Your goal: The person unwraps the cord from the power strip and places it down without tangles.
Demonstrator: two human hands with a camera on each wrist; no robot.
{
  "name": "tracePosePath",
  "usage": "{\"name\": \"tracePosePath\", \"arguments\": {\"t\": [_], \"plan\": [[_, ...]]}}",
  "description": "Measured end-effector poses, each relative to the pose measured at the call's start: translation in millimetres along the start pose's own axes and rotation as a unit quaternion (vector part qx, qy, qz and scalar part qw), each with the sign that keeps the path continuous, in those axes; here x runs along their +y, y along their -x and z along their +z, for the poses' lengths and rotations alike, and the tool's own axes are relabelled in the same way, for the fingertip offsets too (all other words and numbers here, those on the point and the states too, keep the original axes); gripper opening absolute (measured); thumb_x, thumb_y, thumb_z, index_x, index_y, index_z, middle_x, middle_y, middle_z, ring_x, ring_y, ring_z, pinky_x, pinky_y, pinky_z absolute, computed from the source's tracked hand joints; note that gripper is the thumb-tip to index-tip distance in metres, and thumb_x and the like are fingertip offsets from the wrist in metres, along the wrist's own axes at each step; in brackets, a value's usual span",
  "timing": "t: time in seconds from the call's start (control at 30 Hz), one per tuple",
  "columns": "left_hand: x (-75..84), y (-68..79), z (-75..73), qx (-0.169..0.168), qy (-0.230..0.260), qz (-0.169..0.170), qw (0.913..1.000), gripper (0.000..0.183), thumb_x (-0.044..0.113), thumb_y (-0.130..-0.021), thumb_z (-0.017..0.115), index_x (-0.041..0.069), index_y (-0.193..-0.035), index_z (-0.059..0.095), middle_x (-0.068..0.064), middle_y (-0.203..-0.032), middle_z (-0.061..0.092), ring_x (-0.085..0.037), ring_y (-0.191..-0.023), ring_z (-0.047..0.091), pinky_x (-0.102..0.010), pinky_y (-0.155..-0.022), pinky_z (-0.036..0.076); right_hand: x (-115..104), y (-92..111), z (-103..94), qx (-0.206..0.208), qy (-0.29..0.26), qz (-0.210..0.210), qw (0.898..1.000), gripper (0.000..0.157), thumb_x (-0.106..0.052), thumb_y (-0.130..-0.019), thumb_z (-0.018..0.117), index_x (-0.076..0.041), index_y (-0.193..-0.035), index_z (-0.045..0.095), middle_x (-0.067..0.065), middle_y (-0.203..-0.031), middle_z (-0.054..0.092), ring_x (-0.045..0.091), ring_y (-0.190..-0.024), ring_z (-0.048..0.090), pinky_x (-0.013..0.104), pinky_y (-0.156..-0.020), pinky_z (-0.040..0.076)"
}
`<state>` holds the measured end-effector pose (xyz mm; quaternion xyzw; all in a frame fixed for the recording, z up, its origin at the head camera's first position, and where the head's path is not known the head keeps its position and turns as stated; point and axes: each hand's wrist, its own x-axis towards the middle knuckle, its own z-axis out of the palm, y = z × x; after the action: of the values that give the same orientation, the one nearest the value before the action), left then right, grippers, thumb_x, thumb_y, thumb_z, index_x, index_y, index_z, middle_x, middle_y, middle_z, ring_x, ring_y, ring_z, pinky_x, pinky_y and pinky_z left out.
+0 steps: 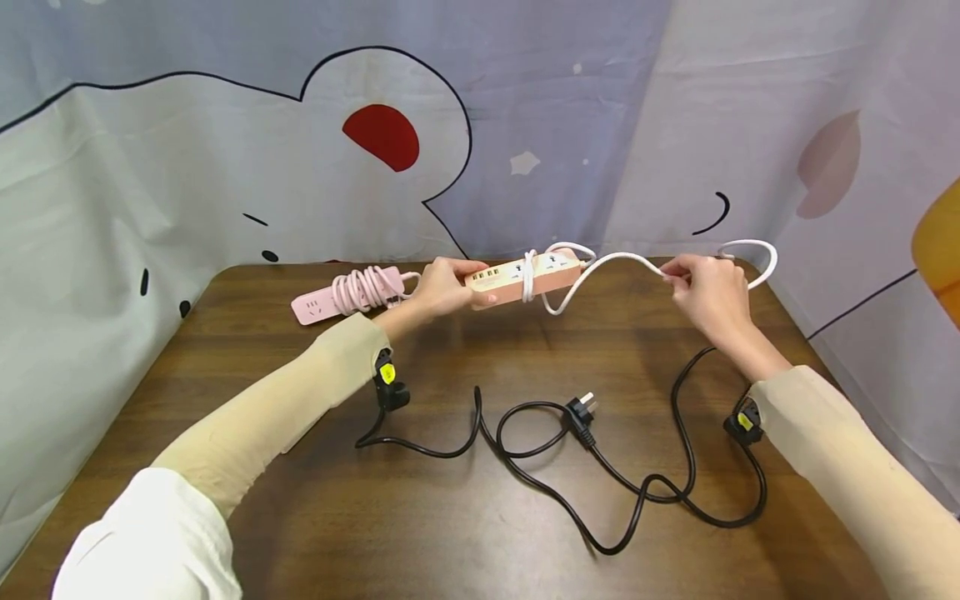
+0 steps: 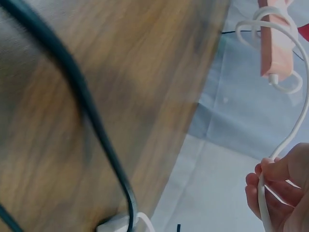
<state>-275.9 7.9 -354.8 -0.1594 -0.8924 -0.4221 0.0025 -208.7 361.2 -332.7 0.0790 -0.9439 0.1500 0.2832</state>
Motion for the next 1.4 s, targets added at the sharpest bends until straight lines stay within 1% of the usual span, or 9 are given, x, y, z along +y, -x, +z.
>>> {"name": "tracePosePath", "arguments": {"t": [0.2, 0.37, 0.6, 0.8, 0.97, 1.03, 1.1, 1.27, 1.4], "plan": [[1.1, 0.4, -4.5, 0.009, 0.011, -0.014, 0.9998, 0.054, 0.027, -0.069, 0.085, 0.015, -0.12, 0.069, -0.003, -0.114, 0.071, -0.012, -0.092, 0.06, -0.022, -0.074, 0.043, 16, 11, 1.8, -0.031, 0.021, -0.012, 0.999, 0.015, -0.002, -0.08, 0.063, -0.006, -0.089, 0.075, 0.015, -0.069, 0.069, 0.024, -0.05, 0.051, 0.038, -0.048, 0.031], [2.0, 2.7, -6.7, 0.008, 0.017, -0.016, 0.9997, 0.054, 0.026, -0.069, 0.084, 0.014, -0.12, 0.069, -0.004, -0.114, 0.071, -0.013, -0.09, 0.058, -0.021, -0.072, 0.041, 33, 17, 2.7, -0.094, 0.04, -0.004, 0.995, 0.015, -0.002, -0.08, 0.063, -0.003, -0.09, 0.074, 0.021, -0.076, 0.07, 0.029, -0.054, 0.056, 0.039, -0.044, 0.034], [3.9, 4.6, -6.0, 0.001, 0.03, -0.015, 0.9994, 0.055, 0.025, -0.069, 0.084, 0.014, -0.121, 0.069, -0.004, -0.115, 0.07, -0.012, -0.091, 0.058, -0.021, -0.073, 0.042, 59, 22, 11.3, -0.195, 0.056, 0.021, 0.979, 0.014, -0.009, -0.082, 0.068, -0.003, -0.093, 0.074, 0.022, -0.088, 0.071, 0.048, -0.071, 0.063, 0.047, -0.048, 0.041], [8.7, 6.6, -3.3, -0.01, 0.028, -0.006, 0.9996, 0.057, 0.025, -0.068, 0.085, 0.014, -0.121, 0.069, -0.004, -0.116, 0.07, -0.011, -0.091, 0.059, -0.02, -0.073, 0.043, 69, 24, 22.6, -0.264, 0.073, 0.002, 0.962, 0.011, -0.005, -0.082, 0.069, 0.001, -0.091, 0.072, 0.022, -0.087, 0.07, 0.046, -0.076, 0.064, 0.052, -0.056, 0.047], [10.2, 8.4, -1.9, -0.01, 0.021, -0.002, 0.9997, 0.056, 0.026, -0.068, 0.085, 0.015, -0.12, 0.069, -0.004, -0.115, 0.071, -0.01, -0.09, 0.06, -0.019, -0.072, 0.044, 58, 17, 24.0, -0.297, 0.096, -0.013, 0.95, 0.014, -0.009, -0.081, 0.071, 0.002, -0.089, 0.071, 0.021, -0.083, 0.069, 0.04, -0.072, 0.064, 0.052, -0.058, 0.048], [10.4, 9.0, -2.0, -0.008, 0.022, -0.002, 0.9997, 0.056, 0.026, -0.068, 0.085, 0.014, -0.12, 0.069, -0.004, -0.115, 0.071, -0.011, -0.091, 0.059, -0.019, -0.072, 0.043, 51, 12, 23.6, -0.294, 0.091, -0.017, 0.951, 0.018, -0.012, -0.081, 0.072, 0.002, -0.092, 0.07, 0.021, -0.084, 0.07, 0.04, -0.073, 0.065, 0.053, -0.059, 0.048], [11.0, 9.8, -2.1, -0.008, 0.023, -0.004, 0.9997, 0.056, 0.025, -0.068, 0.085, 0.014, -0.12, 0.069, -0.004, -0.115, 0.071, -0.011, -0.091, 0.059, -0.019, -0.072, 0.043, 41, 9, 23.4, -0.272, 0.078, -0.023, 0.959, 0.023, -0.014, -0.08, 0.073, 0.003, -0.096, 0.07, 0.022, -0.088, 0.07, 0.041, -0.075, 0.065, 0.053, -0.06, 0.048], [11.9, 10.3, -1.2, -0.011, 0.027, -0.007, 0.9996, 0.056, 0.025, -0.069, 0.085, 0.014, -0.121, 0.068, -0.004, -0.116, 0.07, -0.01, -0.092, 0.059, -0.019, -0.072, 0.043, 16, 0, 27.7, -0.154, 0.036, -0.069, 0.985, 0.025, -0.011, -0.079, 0.076, 0.002, -0.099, 0.07, 0.022, -0.091, 0.072, 0.041, -0.078, 0.067, 0.053, -0.064, 0.049], [11.7, 10.4, -0.3, -0.008, 0.031, -0.007, 0.9995, 0.056, 0.025, -0.069, 0.084, 0.014, -0.121, 0.068, -0.004, -0.116, 0.07, -0.011, -0.093, 0.06, -0.019, -0.072, 0.043, -2, -8, 38.1, -0.076, 0.008, -0.124, 0.989, 0.026, -0.012, -0.074, 0.081, 0.0, -0.096, 0.071, 0.018, -0.09, 0.073, 0.036, -0.083, 0.066, 0.051, -0.073, 0.049]]}}
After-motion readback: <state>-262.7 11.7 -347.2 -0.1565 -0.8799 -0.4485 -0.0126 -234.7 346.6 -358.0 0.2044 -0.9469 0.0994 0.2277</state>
